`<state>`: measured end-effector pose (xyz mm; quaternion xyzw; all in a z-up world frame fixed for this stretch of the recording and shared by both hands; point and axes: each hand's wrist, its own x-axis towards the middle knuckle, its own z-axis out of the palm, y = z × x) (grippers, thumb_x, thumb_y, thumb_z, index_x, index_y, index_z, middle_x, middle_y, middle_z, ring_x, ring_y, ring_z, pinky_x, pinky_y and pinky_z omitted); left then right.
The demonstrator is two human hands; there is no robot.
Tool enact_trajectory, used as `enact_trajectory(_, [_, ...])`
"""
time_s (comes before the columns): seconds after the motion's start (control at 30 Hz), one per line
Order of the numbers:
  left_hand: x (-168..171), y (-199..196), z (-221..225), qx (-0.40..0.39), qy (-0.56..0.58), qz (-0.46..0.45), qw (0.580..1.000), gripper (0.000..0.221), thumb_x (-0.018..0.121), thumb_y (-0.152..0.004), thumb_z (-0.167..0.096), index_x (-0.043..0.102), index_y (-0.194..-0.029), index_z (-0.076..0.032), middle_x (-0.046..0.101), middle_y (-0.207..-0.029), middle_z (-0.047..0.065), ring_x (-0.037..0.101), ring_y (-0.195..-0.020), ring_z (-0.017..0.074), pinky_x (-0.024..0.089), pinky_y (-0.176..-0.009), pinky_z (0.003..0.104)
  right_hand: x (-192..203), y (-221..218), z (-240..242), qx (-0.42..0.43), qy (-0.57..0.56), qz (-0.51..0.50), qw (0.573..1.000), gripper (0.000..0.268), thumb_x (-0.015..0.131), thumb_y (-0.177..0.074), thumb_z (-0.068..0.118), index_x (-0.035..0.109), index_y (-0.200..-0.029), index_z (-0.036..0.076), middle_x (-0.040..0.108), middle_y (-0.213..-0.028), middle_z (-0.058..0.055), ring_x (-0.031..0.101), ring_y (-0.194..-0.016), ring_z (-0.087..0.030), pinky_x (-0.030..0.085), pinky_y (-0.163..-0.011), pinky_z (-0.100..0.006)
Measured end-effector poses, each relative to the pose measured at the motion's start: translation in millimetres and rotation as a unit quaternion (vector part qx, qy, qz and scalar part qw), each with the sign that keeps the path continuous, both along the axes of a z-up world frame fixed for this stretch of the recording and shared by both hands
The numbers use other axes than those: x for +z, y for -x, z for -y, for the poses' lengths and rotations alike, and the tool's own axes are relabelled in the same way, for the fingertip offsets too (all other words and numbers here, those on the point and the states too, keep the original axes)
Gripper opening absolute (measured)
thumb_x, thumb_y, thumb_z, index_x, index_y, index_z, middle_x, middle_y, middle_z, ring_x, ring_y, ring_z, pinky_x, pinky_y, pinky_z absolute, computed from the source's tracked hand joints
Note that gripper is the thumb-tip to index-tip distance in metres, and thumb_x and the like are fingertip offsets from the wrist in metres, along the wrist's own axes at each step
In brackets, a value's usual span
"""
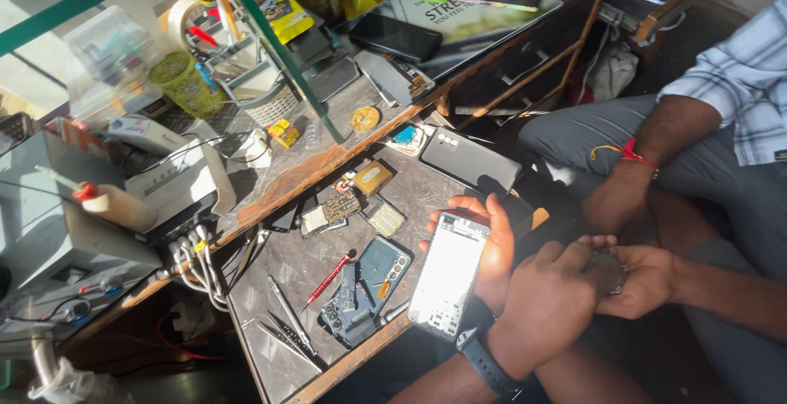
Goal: The person applies glue from a bottle to the edges of a phone frame, then handles internal components and uses a tool to work on the top section of the frame.
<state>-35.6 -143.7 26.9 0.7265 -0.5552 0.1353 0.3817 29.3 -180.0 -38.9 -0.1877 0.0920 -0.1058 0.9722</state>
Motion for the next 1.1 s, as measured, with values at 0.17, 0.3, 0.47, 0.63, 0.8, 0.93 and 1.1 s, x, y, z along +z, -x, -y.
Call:
enact_trajectory(0.17, [12.7,0.6,-8.0,0.038,0.039,-0.028,0.998,0.018,0.067,-0.089,-0.012,0.072,-0.107,-0.012,0.073,-0.115,0.005,0.067,-0.094,0.0214,0.055,-0.085,0.032,3.1,4.0,-3.2,-0.002,0.006,0.017,1.0,0.055,0.047,-0.102,0.057,0.061,-0.112,0.005,0.068,-0.103,-0.023,0.067,-0.097,-0.036,0.055,-0.087,-0.061])
enact_trajectory(0.3, [22.1,-8.1,-36.9,0.057,0.076,-0.109,0.989,0.032,0.07,-0.091,-0.01,0.076,-0.123,-0.013,0.07,-0.097,0.004,0.068,-0.092,0.0253,0.056,-0.087,0.038,6.9,6.6,5.5,0.026,0.012,-0.046,0.999,0.056,0.043,-0.1,0.06,0.06,-0.113,0.007,0.066,-0.104,-0.021,0.065,-0.101,-0.035,0.054,-0.092,-0.061])
enact_trajectory(0.47, [20.6,-38.1,-110.7,0.157,0.102,-0.226,0.956,0.01,0.072,-0.096,-0.012,0.077,-0.102,-0.006,0.073,-0.092,0.009,0.071,-0.083,0.027,0.056,-0.076,0.036,6.3,10.5,-0.1,0.026,0.021,0.036,0.999,0.059,0.041,-0.104,0.059,0.059,-0.116,0.005,0.066,-0.106,-0.024,0.065,-0.103,-0.036,0.055,-0.091,-0.06])
enact_trajectory(0.63, [4.5,-42.2,-155.7,0.25,0.15,-0.287,0.912,0.014,0.072,-0.088,-0.003,0.078,-0.1,-0.001,0.069,-0.087,0.012,0.069,-0.077,0.0243,0.055,-0.069,0.033,-3.0,34.8,-29.0,0.007,0.087,-0.003,0.996,0.063,0.038,-0.107,0.059,0.058,-0.121,0.001,0.067,-0.112,-0.026,0.064,-0.103,-0.035,0.054,-0.087,-0.051])
enact_trajectory(0.8, [-17.6,-37.2,-160.0,0.26,0.18,-0.28,0.907,0.014,0.078,-0.085,-0.003,0.078,-0.099,-0.002,0.069,-0.084,0.01,0.07,-0.072,0.0222,0.055,-0.064,0.032,-9.8,51.4,-56.8,0.003,0.081,0.009,0.997,0.063,0.037,-0.107,0.058,0.056,-0.124,0.0,0.066,-0.115,-0.026,0.065,-0.108,-0.035,0.053,-0.094,-0.05])
enact_trajectory(0.93, [-16.3,-37.0,-156.3,0.282,0.181,-0.211,0.918,0.013,0.082,-0.083,-0.002,0.076,-0.094,-0.003,0.064,-0.079,0.011,0.067,-0.066,0.0242,0.053,-0.059,0.032,-9.3,60.0,-62.0,-0.007,0.114,0.019,0.993,0.065,0.038,-0.107,0.058,0.053,-0.127,-0.002,0.065,-0.119,-0.027,0.064,-0.109,-0.036,0.052,-0.097,-0.05])
enact_trajectory(1.1, [-9.6,-36.3,-152.7,0.301,0.17,-0.15,0.926,0.015,0.083,-0.082,-0.001,0.074,-0.094,-0.004,0.062,-0.078,0.01,0.066,-0.066,0.0256,0.052,-0.059,0.034,-6.9,67.9,-62.9,-0.013,0.122,0.011,0.992,0.067,0.039,-0.105,0.059,0.052,-0.129,-0.001,0.064,-0.121,-0.029,0.063,-0.109,-0.036,0.051,-0.096,-0.051])
